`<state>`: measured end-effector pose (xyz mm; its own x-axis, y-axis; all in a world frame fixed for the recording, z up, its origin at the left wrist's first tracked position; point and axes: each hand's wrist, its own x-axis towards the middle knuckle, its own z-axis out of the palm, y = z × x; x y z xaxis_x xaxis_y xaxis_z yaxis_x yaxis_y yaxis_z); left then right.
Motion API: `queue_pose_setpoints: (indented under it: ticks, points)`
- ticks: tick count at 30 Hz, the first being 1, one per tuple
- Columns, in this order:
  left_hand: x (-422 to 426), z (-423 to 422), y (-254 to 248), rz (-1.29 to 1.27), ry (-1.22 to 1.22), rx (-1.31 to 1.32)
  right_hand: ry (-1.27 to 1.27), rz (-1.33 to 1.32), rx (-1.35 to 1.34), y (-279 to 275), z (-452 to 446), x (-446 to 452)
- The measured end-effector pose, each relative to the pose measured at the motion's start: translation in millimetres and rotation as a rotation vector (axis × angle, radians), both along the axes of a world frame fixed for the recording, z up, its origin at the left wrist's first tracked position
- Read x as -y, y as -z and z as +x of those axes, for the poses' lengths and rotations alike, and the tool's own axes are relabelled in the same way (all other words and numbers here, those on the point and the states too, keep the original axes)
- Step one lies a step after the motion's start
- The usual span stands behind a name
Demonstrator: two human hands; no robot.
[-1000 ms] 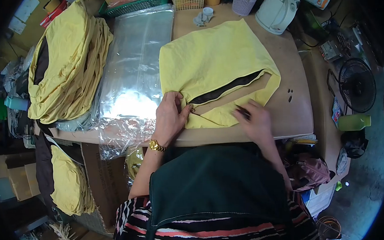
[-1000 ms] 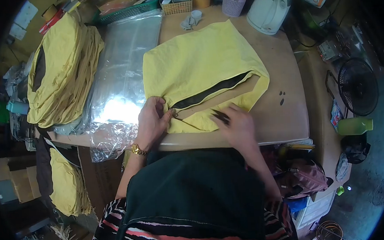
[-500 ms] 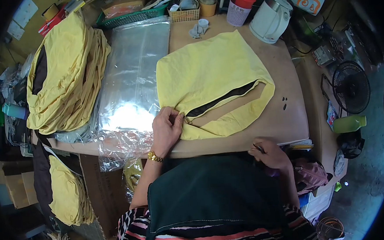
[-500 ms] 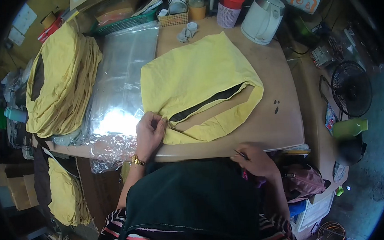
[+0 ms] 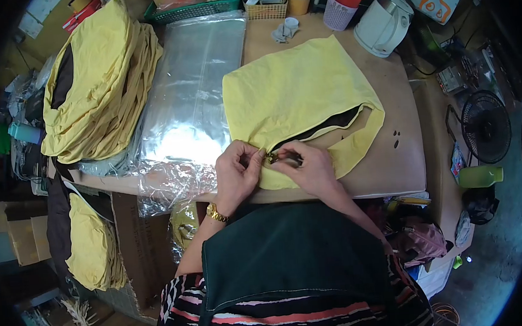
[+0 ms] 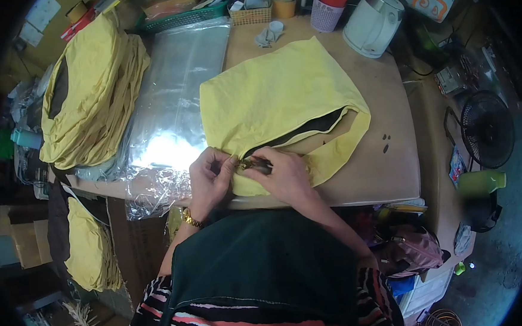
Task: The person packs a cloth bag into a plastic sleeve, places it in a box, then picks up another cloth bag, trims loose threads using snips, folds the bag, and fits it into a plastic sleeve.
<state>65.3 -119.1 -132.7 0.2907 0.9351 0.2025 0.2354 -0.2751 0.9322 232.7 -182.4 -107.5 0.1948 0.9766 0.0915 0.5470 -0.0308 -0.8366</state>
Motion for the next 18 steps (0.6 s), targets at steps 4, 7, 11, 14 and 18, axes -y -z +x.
queue_pose_setpoints:
  ticks: [4,7,11,14,18]
  points:
    - [8,2,-5,0.018,0.031,-0.018,0.027,-0.01,-0.163,17,-10,1]
    - [9,1,-13,0.044,0.056,-0.032,0.005,0.075,-0.17,21,-10,7]
    - [10,2,-28,-0.021,0.094,0.006,-0.023,0.276,-0.057,15,-7,10]
    - [10,-4,-31,0.057,0.181,-0.347,-0.032,0.289,0.02,14,-3,10]
    - [4,-22,-34,0.223,0.146,-0.387,0.217,0.337,0.313,17,49,3]
